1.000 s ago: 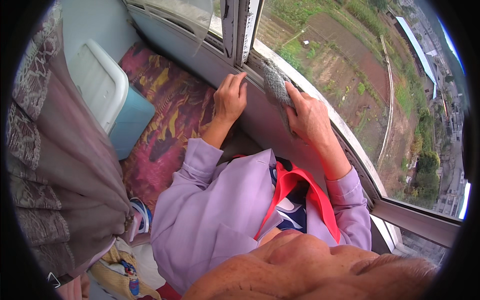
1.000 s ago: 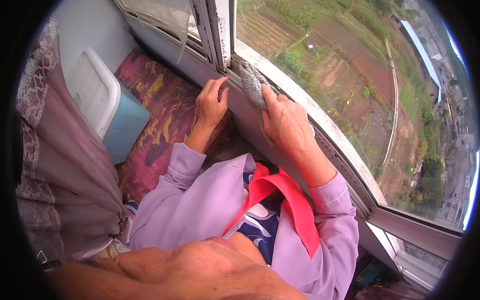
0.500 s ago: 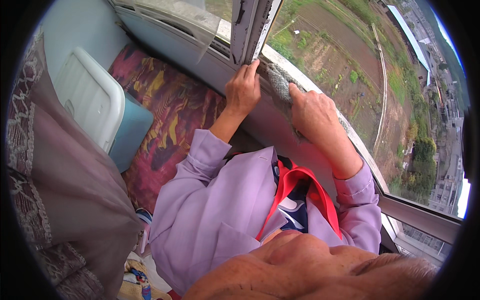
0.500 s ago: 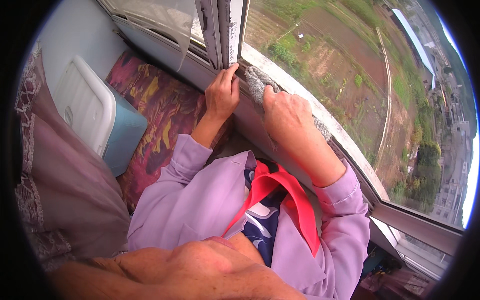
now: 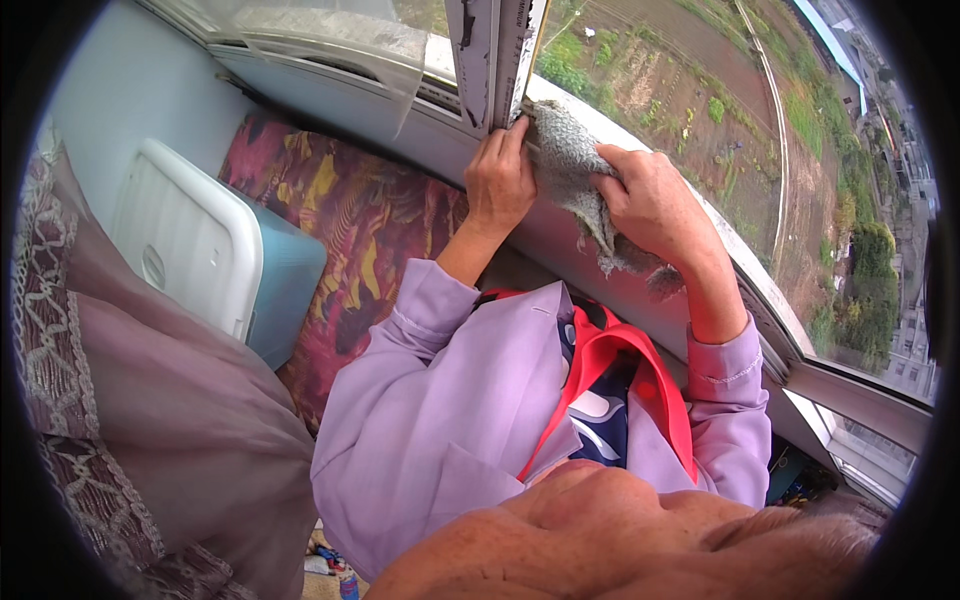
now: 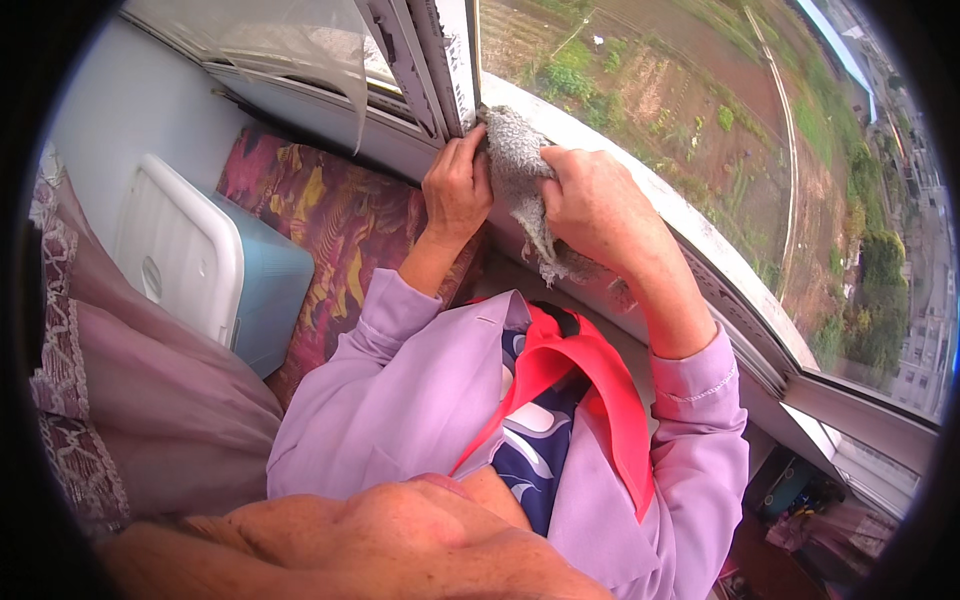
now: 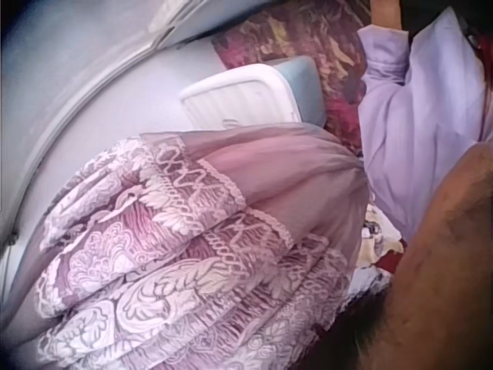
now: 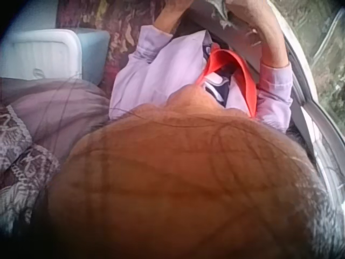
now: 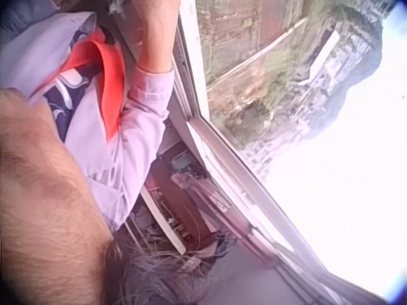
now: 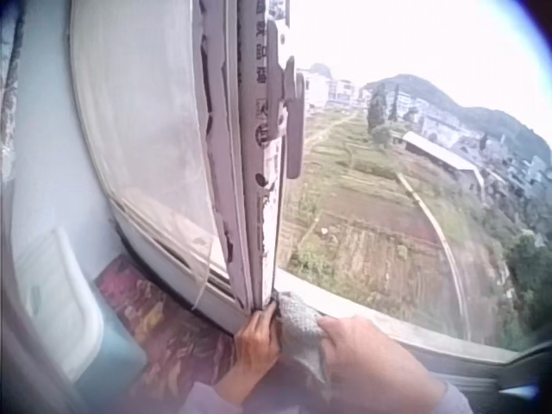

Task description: The person cleans the window frame using a grey cloth and a black brush. They wipe the frame and use the brush to remove debris from the tracks.

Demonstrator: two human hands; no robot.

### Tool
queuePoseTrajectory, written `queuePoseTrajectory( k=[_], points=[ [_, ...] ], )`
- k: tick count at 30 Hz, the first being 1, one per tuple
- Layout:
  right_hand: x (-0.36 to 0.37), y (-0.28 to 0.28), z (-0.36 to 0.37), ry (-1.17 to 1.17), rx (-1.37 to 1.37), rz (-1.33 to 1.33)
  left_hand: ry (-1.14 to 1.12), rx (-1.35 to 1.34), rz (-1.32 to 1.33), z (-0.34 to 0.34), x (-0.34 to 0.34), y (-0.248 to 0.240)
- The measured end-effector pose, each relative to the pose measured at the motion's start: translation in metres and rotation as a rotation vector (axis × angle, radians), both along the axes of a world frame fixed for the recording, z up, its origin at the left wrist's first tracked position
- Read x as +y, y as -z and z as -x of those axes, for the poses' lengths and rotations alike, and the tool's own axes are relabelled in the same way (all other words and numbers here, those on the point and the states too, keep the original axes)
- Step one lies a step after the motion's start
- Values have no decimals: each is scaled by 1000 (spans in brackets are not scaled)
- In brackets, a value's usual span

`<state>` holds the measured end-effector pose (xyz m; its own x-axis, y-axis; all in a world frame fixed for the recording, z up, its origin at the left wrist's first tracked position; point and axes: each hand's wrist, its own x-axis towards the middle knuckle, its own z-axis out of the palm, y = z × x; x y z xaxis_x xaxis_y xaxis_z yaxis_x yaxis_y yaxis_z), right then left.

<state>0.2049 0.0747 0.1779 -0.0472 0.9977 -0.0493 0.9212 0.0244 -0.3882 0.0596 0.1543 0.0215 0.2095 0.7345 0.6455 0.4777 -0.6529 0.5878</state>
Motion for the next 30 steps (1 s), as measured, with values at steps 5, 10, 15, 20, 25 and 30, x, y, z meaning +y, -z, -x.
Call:
queuePoseTrajectory(
  k=[5,10,15,20,25,30],
  points=[
    [-11,25,-14,165,756,81,112,-209,83,4,-5,-5],
    [-6,69,-3,433,1281,192,177,-306,21,7,-8,-27],
    [-13,81,-15,501,1571,371,293,-116,134,8,-8,-27],
    [-19,85,-7,485,1690,318,316,-11,171,18,-16,-43],
    [-10,89,-10,433,1744,402,226,149,186,9,-4,-43],
    [-27,93,2,660,2278,516,243,252,93,7,-2,-46]
  ],
)
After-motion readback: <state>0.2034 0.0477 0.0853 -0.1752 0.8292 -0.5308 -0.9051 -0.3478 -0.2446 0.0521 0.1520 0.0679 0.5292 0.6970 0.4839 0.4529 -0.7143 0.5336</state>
